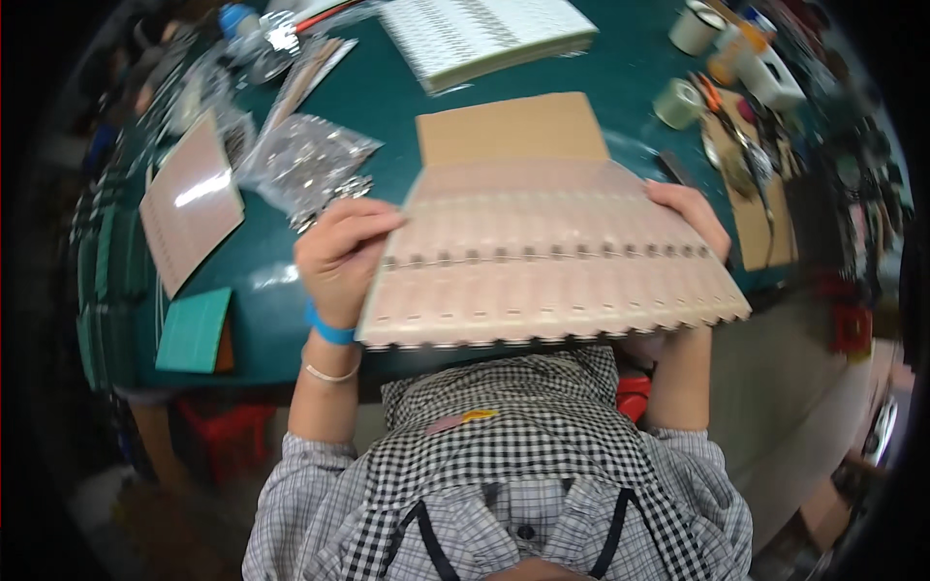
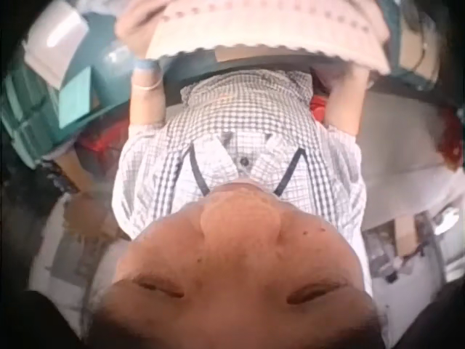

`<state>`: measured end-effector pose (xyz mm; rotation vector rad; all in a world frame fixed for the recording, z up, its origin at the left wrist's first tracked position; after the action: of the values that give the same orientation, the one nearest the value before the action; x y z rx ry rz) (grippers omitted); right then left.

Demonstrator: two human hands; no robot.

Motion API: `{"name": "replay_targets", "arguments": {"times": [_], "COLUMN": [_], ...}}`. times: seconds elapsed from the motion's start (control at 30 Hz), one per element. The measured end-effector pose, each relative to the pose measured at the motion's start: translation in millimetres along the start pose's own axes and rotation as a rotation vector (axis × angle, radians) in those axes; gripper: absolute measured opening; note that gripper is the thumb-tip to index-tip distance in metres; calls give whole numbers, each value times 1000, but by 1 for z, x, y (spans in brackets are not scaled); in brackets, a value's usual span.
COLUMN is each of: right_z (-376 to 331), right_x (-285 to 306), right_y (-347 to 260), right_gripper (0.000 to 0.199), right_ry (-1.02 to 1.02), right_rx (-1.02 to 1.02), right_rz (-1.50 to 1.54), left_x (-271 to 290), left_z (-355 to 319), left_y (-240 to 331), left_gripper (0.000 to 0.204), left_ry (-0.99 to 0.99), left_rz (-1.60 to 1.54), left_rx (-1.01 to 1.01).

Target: The person assembles electronic components onto LED light strips by soldering them into place with a soldering iron.

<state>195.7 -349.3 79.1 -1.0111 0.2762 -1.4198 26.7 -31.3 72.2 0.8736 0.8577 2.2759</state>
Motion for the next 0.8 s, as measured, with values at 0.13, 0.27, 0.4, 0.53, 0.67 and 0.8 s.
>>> {"name": "replay_targets", "arguments": {"times": [0.13,0.27,0.4,0.53,0.67,0.8], "right_z": [-6,-4,-3,-3,-2,-3], "right_x": [3,1,2,3,1,-2], "right_y": [7,14,20,20,18,15], "right_gripper": [24,26,25,23,23,25], "right_ry": [22,26,67,73,106,141], "right_rx": [-135,-196,-318,-416,-444,-501], "right_rz": [65,70,223,236,352,386], "left_x": [-4,-4,-4,-4,2,7], "left_z": [-1,-4,-3,-3,-2,-4], "left_y": [8,12,16,19,31,39], "left_gripper": [25,25,27,28,27,26], "left_ry": [-2,-27,-40,-40,-62,-90], "left_rz": [-10,-9,-12,-44,-78,-133], "left_rx": [-14,-45,-93,-126,-104,-250]}}
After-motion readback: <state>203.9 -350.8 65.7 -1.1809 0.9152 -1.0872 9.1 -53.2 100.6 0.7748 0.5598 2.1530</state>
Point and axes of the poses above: each hand's wrist, its own z-axis towards the middle knuckle, its own x-axis out of the back of the hand, y = z × x, the point moved 3 cm from there along z, towards the middle knuckle, and after that the axes turned 8 degrees about z, right-handed, at the moved point
